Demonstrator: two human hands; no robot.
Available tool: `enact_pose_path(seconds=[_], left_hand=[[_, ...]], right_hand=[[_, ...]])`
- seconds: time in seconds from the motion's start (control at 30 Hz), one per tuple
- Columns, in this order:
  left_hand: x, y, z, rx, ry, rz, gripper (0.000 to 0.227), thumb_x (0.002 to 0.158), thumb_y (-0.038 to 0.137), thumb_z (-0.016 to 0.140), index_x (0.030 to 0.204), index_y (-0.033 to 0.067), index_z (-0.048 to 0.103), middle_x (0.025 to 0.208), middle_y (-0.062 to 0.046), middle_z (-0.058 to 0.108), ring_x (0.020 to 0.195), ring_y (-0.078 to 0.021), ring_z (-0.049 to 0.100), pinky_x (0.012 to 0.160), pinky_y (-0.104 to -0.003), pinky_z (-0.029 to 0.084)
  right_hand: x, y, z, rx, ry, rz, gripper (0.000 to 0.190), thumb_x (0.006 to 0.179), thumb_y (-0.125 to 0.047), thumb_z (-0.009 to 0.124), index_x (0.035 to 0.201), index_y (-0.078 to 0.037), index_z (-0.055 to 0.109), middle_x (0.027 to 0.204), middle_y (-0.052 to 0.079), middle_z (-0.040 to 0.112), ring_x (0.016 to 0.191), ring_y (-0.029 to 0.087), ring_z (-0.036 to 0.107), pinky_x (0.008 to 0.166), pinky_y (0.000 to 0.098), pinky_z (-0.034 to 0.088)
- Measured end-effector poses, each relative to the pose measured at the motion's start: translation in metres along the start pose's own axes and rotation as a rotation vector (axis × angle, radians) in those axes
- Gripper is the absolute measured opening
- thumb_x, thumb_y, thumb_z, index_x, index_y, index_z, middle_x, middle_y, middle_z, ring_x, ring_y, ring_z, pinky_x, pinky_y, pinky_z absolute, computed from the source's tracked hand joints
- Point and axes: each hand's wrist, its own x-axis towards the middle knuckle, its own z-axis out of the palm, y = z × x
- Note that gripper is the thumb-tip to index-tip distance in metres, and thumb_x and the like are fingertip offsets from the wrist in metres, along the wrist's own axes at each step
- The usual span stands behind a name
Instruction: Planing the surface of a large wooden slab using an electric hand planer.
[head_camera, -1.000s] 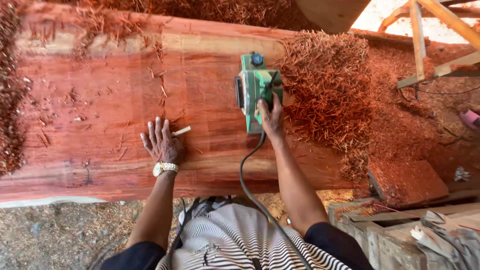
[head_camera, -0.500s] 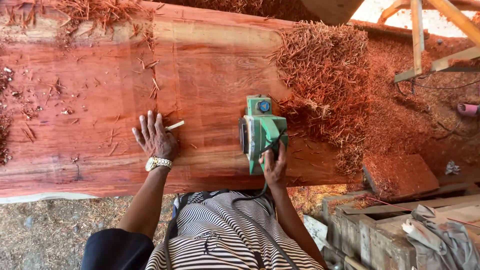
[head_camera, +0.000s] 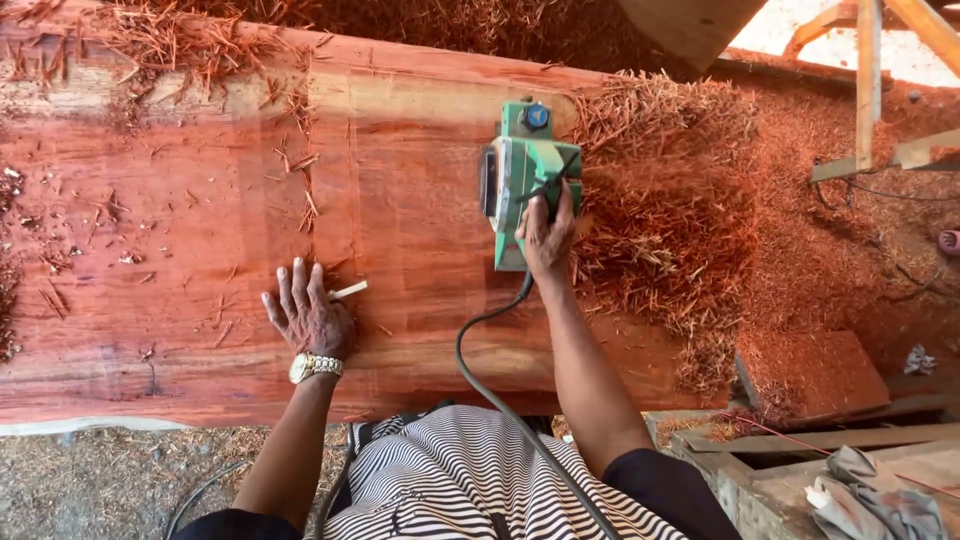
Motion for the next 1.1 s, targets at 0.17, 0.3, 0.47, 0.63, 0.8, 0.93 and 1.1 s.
enact_pose_path(seconds=[0.17, 0.3, 0.47, 0.63, 0.8, 0.93, 1.1], left_hand=[[0.005, -0.002, 0.003, 0.014, 0.044, 0.058, 0.081, 0.072, 0.009, 0.055, 0.153, 0.0103, 0.049, 0.164, -0.016, 0.038, 0.152, -0.0390, 0.029, 0.119, -0.063, 0.012], [0.005, -0.002, 0.004, 0.030, 0.044, 0.063, 0.080, 0.073, 0.010, 0.057, 0.152, 0.0106, 0.052, 0.161, -0.017, 0.042, 0.151, -0.0405, 0.031, 0.119, -0.062, 0.013], [0.020, 0.028, -0.014, 0.190, 0.105, 0.031, 0.042, 0.092, 0.006, 0.064, 0.135, 0.0086, 0.067, 0.150, -0.013, 0.061, 0.144, -0.0354, 0.049, 0.123, -0.053, 0.020], [0.018, 0.028, -0.013, 0.174, 0.098, 0.012, 0.042, 0.094, 0.008, 0.066, 0.136, 0.0104, 0.066, 0.150, -0.013, 0.060, 0.144, -0.0350, 0.049, 0.123, -0.053, 0.019], [0.014, 0.028, -0.019, 0.097, 0.067, 0.012, 0.048, 0.093, 0.010, 0.060, 0.141, 0.0083, 0.062, 0.154, -0.016, 0.055, 0.146, -0.0374, 0.042, 0.121, -0.056, 0.015], [0.005, 0.018, -0.010, 0.146, 0.136, 0.051, 0.043, 0.096, 0.011, 0.069, 0.139, 0.0120, 0.065, 0.152, -0.012, 0.059, 0.144, -0.0344, 0.047, 0.121, -0.053, 0.018], [-0.003, -0.011, 0.010, 0.035, 0.042, 0.066, 0.071, 0.079, 0.007, 0.062, 0.149, 0.0129, 0.054, 0.162, -0.013, 0.040, 0.149, -0.0354, 0.029, 0.117, -0.058, 0.013]], right_hand=[[0.059, 0.017, 0.016, -0.055, -0.004, -0.009, 0.046, 0.107, -0.026, 0.052, 0.138, 0.007, 0.051, 0.061, 0.011, 0.066, 0.046, 0.019, 0.066, 0.045, 0.0318, 0.057], [0.108, 0.032, 0.029, -0.014, 0.014, -0.013, 0.045, 0.105, -0.029, 0.056, 0.137, 0.004, 0.052, 0.063, 0.012, 0.065, 0.046, 0.020, 0.066, 0.043, 0.0311, 0.058], [0.155, 0.045, 0.033, -0.002, -0.130, -0.139, 0.040, 0.112, -0.037, 0.050, 0.137, -0.006, 0.051, 0.072, 0.001, 0.059, 0.045, 0.010, 0.056, 0.033, 0.0250, 0.052], [0.155, 0.037, 0.026, 0.080, -0.160, -0.105, 0.041, 0.113, -0.037, 0.053, 0.146, -0.012, 0.050, 0.072, 0.002, 0.059, 0.049, 0.012, 0.057, 0.042, 0.0293, 0.051], [0.123, 0.026, 0.003, 0.118, -0.214, -0.108, 0.040, 0.111, -0.042, 0.053, 0.135, -0.010, 0.054, 0.075, 0.003, 0.061, 0.054, 0.014, 0.061, 0.047, 0.0308, 0.052], [0.048, 0.003, -0.032, 0.156, -0.228, -0.012, 0.040, 0.110, -0.040, 0.054, 0.137, -0.010, 0.054, 0.081, 0.005, 0.060, 0.061, 0.015, 0.060, 0.054, 0.0334, 0.053], [-0.061, -0.014, -0.074, 0.043, -0.136, 0.032, 0.039, 0.110, -0.029, 0.054, 0.137, 0.000, 0.054, 0.076, 0.015, 0.068, 0.059, 0.020, 0.071, 0.052, 0.0311, 0.061]])
